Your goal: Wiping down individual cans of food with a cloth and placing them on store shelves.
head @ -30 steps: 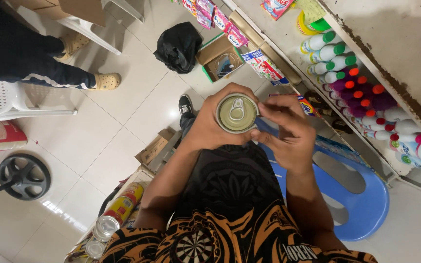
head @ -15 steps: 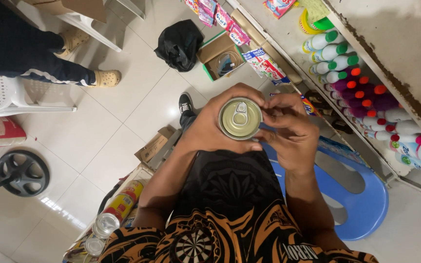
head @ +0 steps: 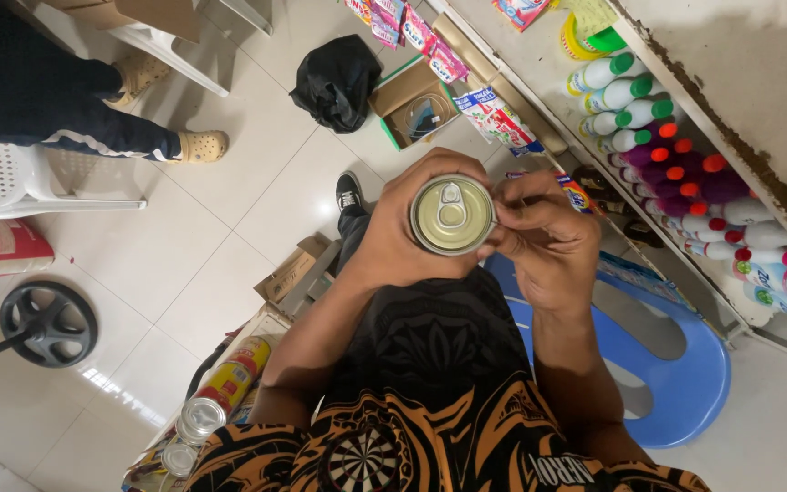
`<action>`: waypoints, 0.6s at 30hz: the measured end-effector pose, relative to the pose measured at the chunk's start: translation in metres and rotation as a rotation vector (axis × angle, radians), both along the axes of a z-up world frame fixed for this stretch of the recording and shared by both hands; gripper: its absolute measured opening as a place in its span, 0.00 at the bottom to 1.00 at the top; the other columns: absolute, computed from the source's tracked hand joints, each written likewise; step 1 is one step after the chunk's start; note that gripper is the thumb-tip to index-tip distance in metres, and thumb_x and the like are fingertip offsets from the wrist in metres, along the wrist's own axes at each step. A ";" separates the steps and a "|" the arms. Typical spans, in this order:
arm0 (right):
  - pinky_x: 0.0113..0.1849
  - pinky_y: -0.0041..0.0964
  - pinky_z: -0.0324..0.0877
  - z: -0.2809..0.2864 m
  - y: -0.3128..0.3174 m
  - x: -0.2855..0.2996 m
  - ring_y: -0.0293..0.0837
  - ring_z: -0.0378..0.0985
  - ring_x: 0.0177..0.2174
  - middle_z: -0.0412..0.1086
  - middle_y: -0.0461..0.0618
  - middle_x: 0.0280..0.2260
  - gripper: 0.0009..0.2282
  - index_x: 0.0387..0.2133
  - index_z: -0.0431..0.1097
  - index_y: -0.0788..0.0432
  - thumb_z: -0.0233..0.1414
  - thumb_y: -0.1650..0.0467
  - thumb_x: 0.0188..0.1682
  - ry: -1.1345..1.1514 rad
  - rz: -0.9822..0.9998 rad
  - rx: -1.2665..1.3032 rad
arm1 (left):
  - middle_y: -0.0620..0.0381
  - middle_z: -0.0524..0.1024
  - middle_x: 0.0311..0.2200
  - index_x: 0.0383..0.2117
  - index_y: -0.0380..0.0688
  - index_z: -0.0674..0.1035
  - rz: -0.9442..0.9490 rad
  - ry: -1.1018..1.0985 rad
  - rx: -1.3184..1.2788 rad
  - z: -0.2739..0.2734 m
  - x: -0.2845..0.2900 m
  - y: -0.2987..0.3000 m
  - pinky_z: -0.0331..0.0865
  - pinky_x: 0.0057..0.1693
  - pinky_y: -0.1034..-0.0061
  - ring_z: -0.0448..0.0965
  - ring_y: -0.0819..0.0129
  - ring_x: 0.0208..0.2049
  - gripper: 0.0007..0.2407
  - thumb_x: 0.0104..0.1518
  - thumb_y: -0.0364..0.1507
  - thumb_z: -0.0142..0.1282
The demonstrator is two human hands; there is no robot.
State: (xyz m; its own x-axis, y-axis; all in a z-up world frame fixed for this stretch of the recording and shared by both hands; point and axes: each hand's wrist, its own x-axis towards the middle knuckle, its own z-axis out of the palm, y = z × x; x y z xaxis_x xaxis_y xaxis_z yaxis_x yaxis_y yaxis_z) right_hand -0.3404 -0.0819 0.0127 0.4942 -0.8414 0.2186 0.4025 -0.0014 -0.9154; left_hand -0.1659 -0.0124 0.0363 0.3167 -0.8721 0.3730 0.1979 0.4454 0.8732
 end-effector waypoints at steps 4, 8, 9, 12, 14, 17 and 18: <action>0.24 0.41 0.81 -0.008 -0.001 -0.001 0.56 0.78 0.35 0.66 0.69 0.36 0.08 0.31 0.72 0.79 0.62 0.85 0.40 -0.024 0.006 0.014 | 0.49 0.80 0.38 0.43 0.38 0.80 0.087 0.016 -0.014 0.002 -0.006 -0.001 0.74 0.50 0.67 0.80 0.63 0.42 0.20 0.43 0.27 0.76; 0.24 0.36 0.81 -0.005 0.000 0.000 0.52 0.78 0.37 0.68 0.68 0.37 0.07 0.33 0.73 0.77 0.60 0.84 0.43 -0.025 0.019 0.012 | 0.50 0.80 0.37 0.42 0.39 0.80 0.124 0.007 -0.012 0.006 -0.008 0.001 0.74 0.49 0.68 0.80 0.63 0.41 0.20 0.42 0.26 0.76; 0.25 0.37 0.82 -0.003 0.001 0.001 0.53 0.79 0.37 0.68 0.69 0.38 0.08 0.35 0.72 0.79 0.60 0.84 0.43 -0.036 0.025 0.008 | 0.50 0.80 0.37 0.42 0.39 0.80 0.139 0.005 -0.012 0.006 -0.009 0.001 0.74 0.49 0.68 0.80 0.64 0.41 0.20 0.42 0.27 0.76; 0.26 0.37 0.82 0.002 0.001 0.002 0.55 0.79 0.38 0.68 0.73 0.41 0.10 0.38 0.70 0.81 0.58 0.83 0.44 -0.031 0.040 -0.014 | 0.50 0.80 0.36 0.41 0.39 0.81 0.159 -0.003 -0.008 0.009 -0.008 0.000 0.75 0.48 0.68 0.80 0.64 0.40 0.19 0.42 0.26 0.75; 0.26 0.37 0.82 0.003 0.001 0.003 0.56 0.80 0.39 0.68 0.75 0.42 0.12 0.40 0.69 0.82 0.58 0.81 0.45 -0.015 0.053 -0.026 | 0.50 0.80 0.35 0.40 0.39 0.81 0.168 -0.008 0.001 0.010 -0.007 -0.001 0.75 0.47 0.68 0.80 0.64 0.39 0.19 0.41 0.24 0.76; 0.28 0.37 0.82 -0.001 0.001 0.004 0.55 0.79 0.39 0.68 0.75 0.42 0.14 0.44 0.67 0.83 0.57 0.82 0.46 -0.004 0.046 -0.078 | 0.49 0.80 0.35 0.39 0.39 0.80 0.144 -0.022 -0.020 0.009 -0.006 -0.002 0.74 0.49 0.67 0.80 0.61 0.39 0.18 0.43 0.27 0.75; 0.30 0.39 0.82 -0.006 0.000 0.004 0.56 0.78 0.41 0.69 0.73 0.40 0.13 0.41 0.70 0.80 0.59 0.81 0.44 -0.023 0.014 -0.114 | 0.49 0.80 0.35 0.39 0.39 0.80 0.126 -0.028 -0.022 0.009 -0.006 -0.003 0.75 0.49 0.66 0.81 0.60 0.39 0.18 0.42 0.28 0.75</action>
State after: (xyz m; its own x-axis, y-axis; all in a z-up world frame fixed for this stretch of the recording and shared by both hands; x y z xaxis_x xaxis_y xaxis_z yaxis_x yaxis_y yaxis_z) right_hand -0.3366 -0.0823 0.0064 0.4993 -0.8035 0.3243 0.4242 -0.0997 -0.9001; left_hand -0.1720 -0.0153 0.0455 0.4125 -0.8173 0.4023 0.1150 0.4847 0.8671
